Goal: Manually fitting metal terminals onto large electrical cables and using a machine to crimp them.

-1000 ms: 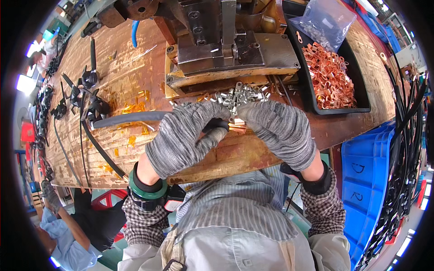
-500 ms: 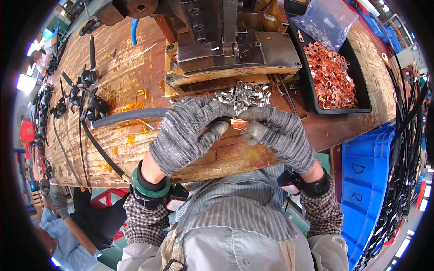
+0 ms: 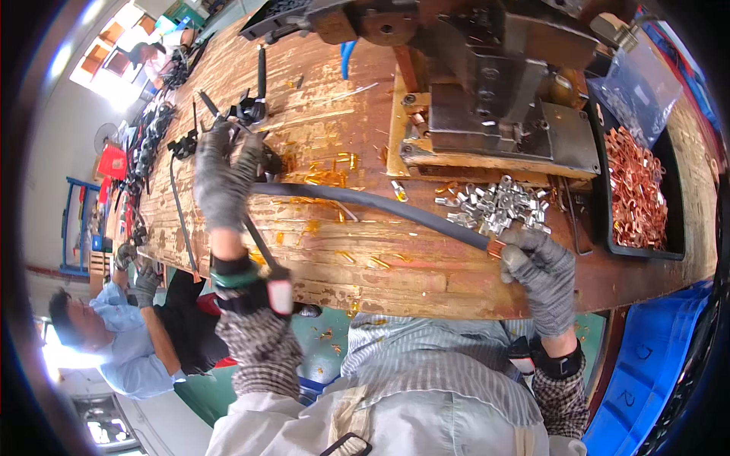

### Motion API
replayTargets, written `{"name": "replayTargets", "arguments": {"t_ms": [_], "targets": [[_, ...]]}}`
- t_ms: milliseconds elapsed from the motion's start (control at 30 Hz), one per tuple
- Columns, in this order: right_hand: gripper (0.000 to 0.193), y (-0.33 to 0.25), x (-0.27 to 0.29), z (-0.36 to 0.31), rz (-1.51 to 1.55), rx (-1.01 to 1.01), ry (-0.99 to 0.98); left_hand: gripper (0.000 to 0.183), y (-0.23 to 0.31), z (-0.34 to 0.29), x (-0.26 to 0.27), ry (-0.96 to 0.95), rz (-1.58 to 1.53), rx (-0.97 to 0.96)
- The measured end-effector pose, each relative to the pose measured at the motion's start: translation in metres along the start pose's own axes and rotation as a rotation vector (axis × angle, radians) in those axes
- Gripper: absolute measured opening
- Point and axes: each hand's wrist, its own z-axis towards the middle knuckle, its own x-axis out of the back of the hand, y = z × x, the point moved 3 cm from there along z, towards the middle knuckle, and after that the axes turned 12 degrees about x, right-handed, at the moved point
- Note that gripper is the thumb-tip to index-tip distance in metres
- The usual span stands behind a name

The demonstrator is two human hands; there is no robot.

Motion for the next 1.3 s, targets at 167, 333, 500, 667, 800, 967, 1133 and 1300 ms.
{"name": "replayTargets", "arguments": {"t_ms": [167, 333, 500, 667, 800, 967, 1133, 1300], "targets": [[0.016, -0.010, -0.007, 0.004, -0.075, 0.067, -0.084, 0.049, -0.077, 0.065, -0.011, -0.862, 0.224, 0.374], [0.018, 0.004, -0.003, 0.003, -0.059, 0.075, -0.052, 0.039, -0.038, 0.052, -0.007, -1.040, 0.069, 0.476], [0.019, 0.006, -0.002, -0.002, -0.061, 0.120, -0.078, 0.034, -0.076, 0.054, 0.004, -0.941, 0.134, -0.648], [0.019, 0.005, 0.007, -0.008, -0.144, 0.149, -0.111, 0.031, -0.092, 0.008, 0.006, -0.920, -0.511, 0.489], [0.021, -0.007, 0.023, -0.005, 0.084, -0.004, -0.176, 0.044, -0.062, -0.026, 0.021, -0.564, -0.892, 0.308], [0.023, -0.016, 0.025, 0.005, 0.166, 0.038, -0.189, 0.061, -0.068, -0.026, 0.038, -0.357, -1.227, 0.098], [0.025, -0.027, 0.020, 0.012, 0.202, 0.058, -0.217, 0.064, -0.071, -0.026, 0.039, -0.283, -1.229, 0.088], [0.028, -0.034, 0.018, 0.021, 0.174, 0.108, -0.250, 0.065, -0.074, -0.022, 0.027, -0.328, -1.318, 0.040]]}}
